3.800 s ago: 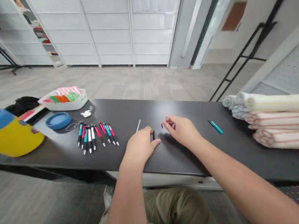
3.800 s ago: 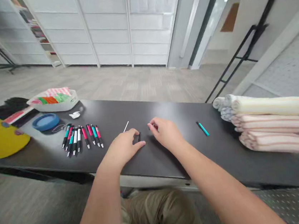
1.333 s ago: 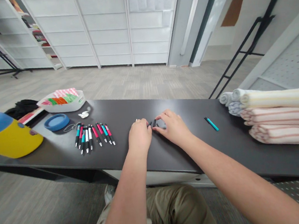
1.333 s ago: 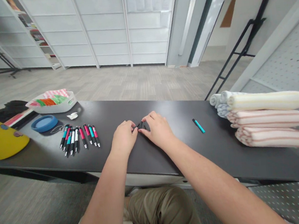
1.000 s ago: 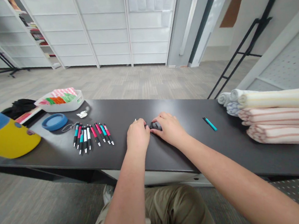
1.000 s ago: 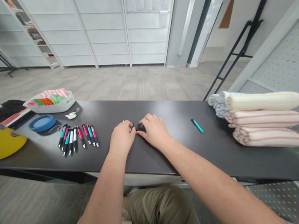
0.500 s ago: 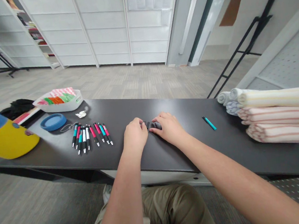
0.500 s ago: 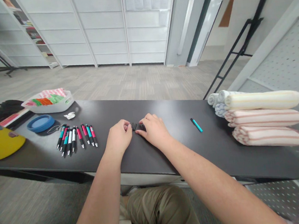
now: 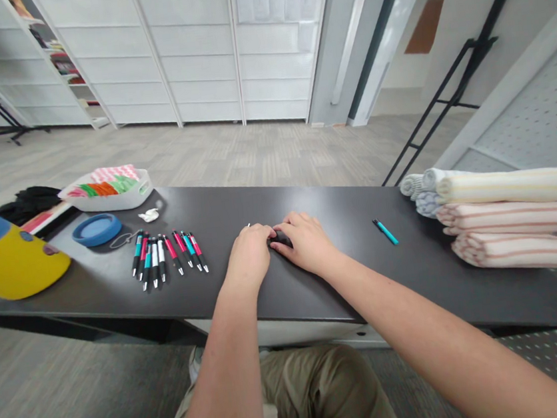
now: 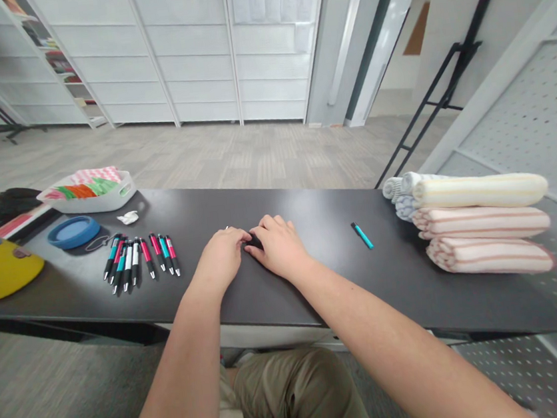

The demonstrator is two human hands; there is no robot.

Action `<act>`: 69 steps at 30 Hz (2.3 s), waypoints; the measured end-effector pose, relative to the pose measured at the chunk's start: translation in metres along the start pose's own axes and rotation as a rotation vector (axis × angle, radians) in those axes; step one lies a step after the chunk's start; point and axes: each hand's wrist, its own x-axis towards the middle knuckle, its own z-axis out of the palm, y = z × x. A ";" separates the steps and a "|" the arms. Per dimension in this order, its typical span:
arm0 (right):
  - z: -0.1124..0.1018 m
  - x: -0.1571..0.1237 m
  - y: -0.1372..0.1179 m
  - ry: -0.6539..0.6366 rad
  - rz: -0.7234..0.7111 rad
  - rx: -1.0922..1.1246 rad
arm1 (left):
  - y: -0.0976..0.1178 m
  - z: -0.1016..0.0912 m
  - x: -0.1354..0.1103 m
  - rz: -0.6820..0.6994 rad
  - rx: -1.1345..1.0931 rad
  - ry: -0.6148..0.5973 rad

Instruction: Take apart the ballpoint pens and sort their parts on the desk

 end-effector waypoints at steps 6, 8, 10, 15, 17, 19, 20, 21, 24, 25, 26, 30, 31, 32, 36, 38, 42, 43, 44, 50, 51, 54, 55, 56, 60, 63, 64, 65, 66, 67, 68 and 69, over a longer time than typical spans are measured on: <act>0.001 -0.001 0.006 0.015 0.004 0.037 | 0.003 -0.004 -0.003 0.012 0.049 -0.013; 0.001 -0.002 0.009 0.019 0.003 0.049 | 0.004 -0.005 -0.005 0.010 0.070 -0.010; 0.001 -0.002 0.012 0.025 -0.002 0.058 | 0.005 -0.005 -0.007 0.018 0.084 -0.002; -0.001 -0.004 0.019 0.052 -0.007 0.095 | 0.005 -0.004 -0.008 0.030 0.115 0.003; -0.002 -0.004 0.023 0.084 0.001 0.119 | 0.005 -0.004 -0.007 0.022 0.122 0.005; -0.003 -0.004 0.027 0.120 0.015 0.141 | 0.006 -0.006 -0.007 0.017 0.116 0.002; -0.003 -0.004 0.028 0.131 0.020 0.149 | 0.007 -0.006 -0.007 0.016 0.110 -0.001; -0.003 -0.004 0.029 0.136 0.020 0.154 | 0.007 -0.007 -0.007 0.017 0.105 -0.005; -0.003 -0.004 0.030 0.128 0.011 0.160 | 0.009 -0.009 -0.007 0.019 0.107 -0.006; -0.002 -0.004 0.030 0.124 0.007 0.159 | 0.009 -0.009 -0.007 0.016 0.113 -0.004; -0.002 -0.004 0.029 0.120 0.004 0.157 | 0.009 -0.009 -0.007 0.013 0.119 -0.001; -0.002 -0.005 0.028 0.094 -0.004 0.152 | 0.010 -0.009 -0.008 0.009 0.130 0.016; -0.002 -0.005 0.027 0.087 -0.005 0.153 | 0.010 -0.009 -0.009 0.011 0.131 0.020; -0.002 -0.005 0.027 0.081 -0.007 0.156 | 0.010 -0.010 -0.009 0.015 0.133 0.024; -0.002 -0.006 0.026 0.064 -0.014 0.162 | 0.011 -0.011 -0.009 0.025 0.148 0.027; -0.001 -0.006 0.026 0.060 -0.016 0.158 | 0.011 -0.010 -0.009 0.023 0.164 0.022; -0.001 -0.005 0.024 0.051 -0.021 0.144 | 0.013 -0.007 -0.008 0.004 0.202 0.014; -0.001 -0.005 0.023 0.047 -0.022 0.138 | 0.014 -0.006 -0.007 -0.006 0.205 0.012; -0.001 -0.004 0.021 0.043 -0.022 0.130 | 0.014 -0.005 -0.006 -0.017 0.204 0.012; 0.001 -0.001 0.014 0.021 -0.015 0.067 | 0.017 0.000 0.000 -0.108 0.142 0.039; 0.001 -0.001 0.014 0.022 -0.014 0.059 | 0.017 0.000 0.001 -0.121 0.127 0.047; 0.003 -0.001 0.013 0.038 -0.015 0.044 | 0.016 0.000 0.001 -0.140 0.061 0.076; 0.004 -0.001 0.013 0.044 -0.016 0.041 | 0.016 0.000 0.001 -0.139 0.034 0.086; 0.005 -0.001 0.014 0.049 -0.018 0.038 | 0.015 -0.001 0.001 -0.137 0.007 0.095; 0.006 -0.001 0.014 0.055 -0.020 0.035 | 0.011 -0.002 0.000 -0.134 -0.075 0.106; 0.006 -0.001 0.014 0.050 -0.019 0.036 | 0.010 -0.002 0.000 -0.131 -0.090 0.088; 0.005 -0.001 0.015 0.049 -0.018 0.035 | 0.010 -0.003 0.000 -0.129 -0.084 0.083; 0.004 -0.002 0.015 0.048 -0.018 0.036 | 0.010 -0.003 0.001 -0.129 -0.074 0.079; 0.003 -0.003 0.016 0.051 -0.015 0.039 | 0.011 -0.003 0.001 -0.130 -0.064 0.074; 0.001 -0.004 0.016 0.058 -0.010 0.042 | 0.012 -0.003 0.001 -0.132 -0.055 0.069; -0.001 -0.005 0.018 0.068 -0.004 0.045 | 0.012 -0.003 0.001 -0.133 -0.049 0.067; -0.003 -0.006 0.019 0.080 0.002 0.048 | 0.013 -0.003 0.001 -0.134 -0.047 0.068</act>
